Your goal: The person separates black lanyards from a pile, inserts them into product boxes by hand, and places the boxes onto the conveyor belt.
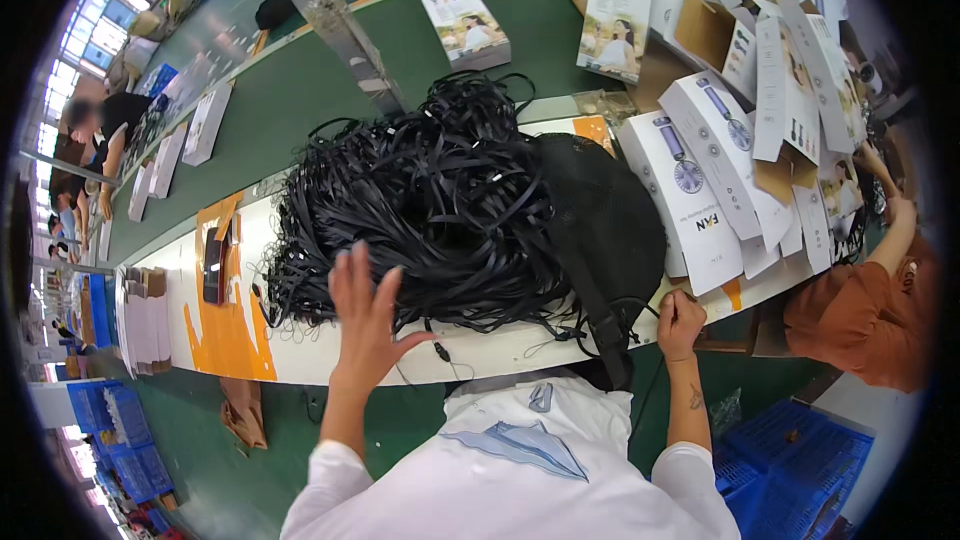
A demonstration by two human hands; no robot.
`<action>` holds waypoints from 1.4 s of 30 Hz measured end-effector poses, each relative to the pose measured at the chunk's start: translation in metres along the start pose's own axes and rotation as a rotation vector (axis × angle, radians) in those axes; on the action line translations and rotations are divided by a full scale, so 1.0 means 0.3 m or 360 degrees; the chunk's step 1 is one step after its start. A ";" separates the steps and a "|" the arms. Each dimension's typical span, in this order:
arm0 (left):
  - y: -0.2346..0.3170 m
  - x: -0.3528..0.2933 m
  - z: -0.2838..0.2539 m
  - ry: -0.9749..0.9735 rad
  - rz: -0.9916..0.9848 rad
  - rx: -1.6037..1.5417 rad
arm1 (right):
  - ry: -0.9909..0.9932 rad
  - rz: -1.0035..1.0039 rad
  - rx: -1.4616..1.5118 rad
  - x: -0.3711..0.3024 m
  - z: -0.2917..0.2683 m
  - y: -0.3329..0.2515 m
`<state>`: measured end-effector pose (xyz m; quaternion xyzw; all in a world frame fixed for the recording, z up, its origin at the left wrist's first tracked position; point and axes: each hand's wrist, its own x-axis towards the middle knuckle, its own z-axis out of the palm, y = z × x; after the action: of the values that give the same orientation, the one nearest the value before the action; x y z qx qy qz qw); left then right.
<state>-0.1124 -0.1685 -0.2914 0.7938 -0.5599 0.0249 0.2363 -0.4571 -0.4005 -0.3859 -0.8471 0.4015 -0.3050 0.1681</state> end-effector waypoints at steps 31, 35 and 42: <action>0.235 0.197 0.394 -0.0015 0.0374 0.0029 | -0.0616 -0.0322 -0.0153 0.322 0.013 -0.246; 0.307 0.213 0.437 -0.0066 0.0597 -0.0108 | -0.0450 -0.0236 -0.0093 0.255 -0.007 -0.314; 0.282 0.193 0.395 -0.0278 0.0662 -0.0126 | -0.0627 -0.0701 -0.0390 0.041 0.116 -0.392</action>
<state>-0.1937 -0.2892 -0.3494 0.6505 -0.7304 -0.0178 0.2077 -0.3605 -0.3356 -0.3452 -0.9703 0.2019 -0.1136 0.0691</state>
